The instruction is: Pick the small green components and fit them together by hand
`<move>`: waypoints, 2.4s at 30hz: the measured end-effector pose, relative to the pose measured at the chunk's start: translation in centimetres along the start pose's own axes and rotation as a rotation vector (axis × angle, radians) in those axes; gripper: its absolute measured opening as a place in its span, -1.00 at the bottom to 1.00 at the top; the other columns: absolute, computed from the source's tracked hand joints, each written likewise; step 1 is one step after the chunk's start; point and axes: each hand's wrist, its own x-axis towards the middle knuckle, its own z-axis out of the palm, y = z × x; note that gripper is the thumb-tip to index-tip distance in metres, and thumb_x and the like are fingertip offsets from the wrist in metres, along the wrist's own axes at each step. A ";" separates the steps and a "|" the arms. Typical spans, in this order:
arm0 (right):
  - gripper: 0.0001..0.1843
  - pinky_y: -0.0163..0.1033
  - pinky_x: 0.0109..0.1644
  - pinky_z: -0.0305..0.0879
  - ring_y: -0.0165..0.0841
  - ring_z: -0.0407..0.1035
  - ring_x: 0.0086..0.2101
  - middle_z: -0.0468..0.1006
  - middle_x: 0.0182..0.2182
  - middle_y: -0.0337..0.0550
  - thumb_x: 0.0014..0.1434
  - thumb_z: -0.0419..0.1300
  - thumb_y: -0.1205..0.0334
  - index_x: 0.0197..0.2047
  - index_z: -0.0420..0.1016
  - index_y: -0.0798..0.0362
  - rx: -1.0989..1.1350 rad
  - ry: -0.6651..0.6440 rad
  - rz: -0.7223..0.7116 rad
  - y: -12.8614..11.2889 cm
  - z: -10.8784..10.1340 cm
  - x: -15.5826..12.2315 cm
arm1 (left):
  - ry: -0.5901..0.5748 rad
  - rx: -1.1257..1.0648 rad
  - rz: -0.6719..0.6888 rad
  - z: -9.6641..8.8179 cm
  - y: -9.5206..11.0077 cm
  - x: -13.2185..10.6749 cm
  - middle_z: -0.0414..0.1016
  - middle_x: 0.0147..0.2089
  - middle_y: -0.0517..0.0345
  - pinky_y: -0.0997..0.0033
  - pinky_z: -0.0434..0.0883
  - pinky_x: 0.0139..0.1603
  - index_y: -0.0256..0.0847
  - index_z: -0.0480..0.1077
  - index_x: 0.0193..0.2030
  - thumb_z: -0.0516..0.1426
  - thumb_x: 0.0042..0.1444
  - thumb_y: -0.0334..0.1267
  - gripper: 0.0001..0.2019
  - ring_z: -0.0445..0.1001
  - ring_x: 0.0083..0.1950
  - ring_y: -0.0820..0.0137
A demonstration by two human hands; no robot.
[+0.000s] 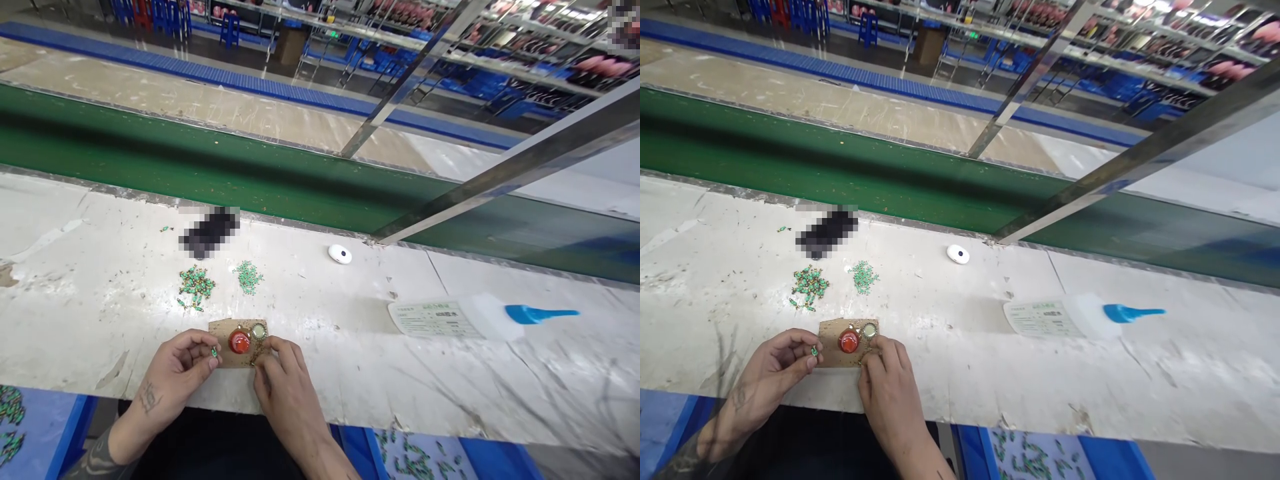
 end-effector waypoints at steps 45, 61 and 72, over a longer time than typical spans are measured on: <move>-0.82 -0.32 -0.14 0.48 -0.40 0.47 -0.24 0.50 -0.26 -0.19 0.23 0.11 0.48 -0.22 0.39 -0.01 0.606 0.251 -0.152 -6.2 -1.4 3.1 | -0.031 -0.308 -0.096 1.0 -0.9 -2.5 0.59 -0.40 0.17 0.48 0.51 -0.32 -0.23 0.56 -0.23 0.44 -0.05 -0.21 -0.73 0.52 -0.39 0.46; -0.80 -0.26 -0.16 0.50 -0.36 0.44 -0.27 0.49 -0.26 -0.12 0.26 0.05 0.53 -0.20 0.38 0.04 0.422 0.197 -0.282 -5.8 -1.7 3.0 | 0.018 -0.006 0.118 1.2 0.3 -3.1 0.63 -0.17 0.04 0.44 0.59 -0.12 -0.15 0.66 -0.23 0.36 0.07 -0.17 -0.84 0.61 -0.13 0.29; -0.76 -0.13 -0.14 0.58 -0.20 0.49 -0.20 0.58 -0.25 0.07 0.25 0.09 0.53 -0.04 0.44 0.22 0.205 0.225 -0.557 -6.0 -3.7 3.2 | 0.047 0.064 0.093 1.4 1.3 -4.0 0.67 -0.27 0.02 0.47 0.57 -0.18 -0.19 0.66 -0.27 0.36 0.05 -0.14 -0.82 0.62 -0.24 0.29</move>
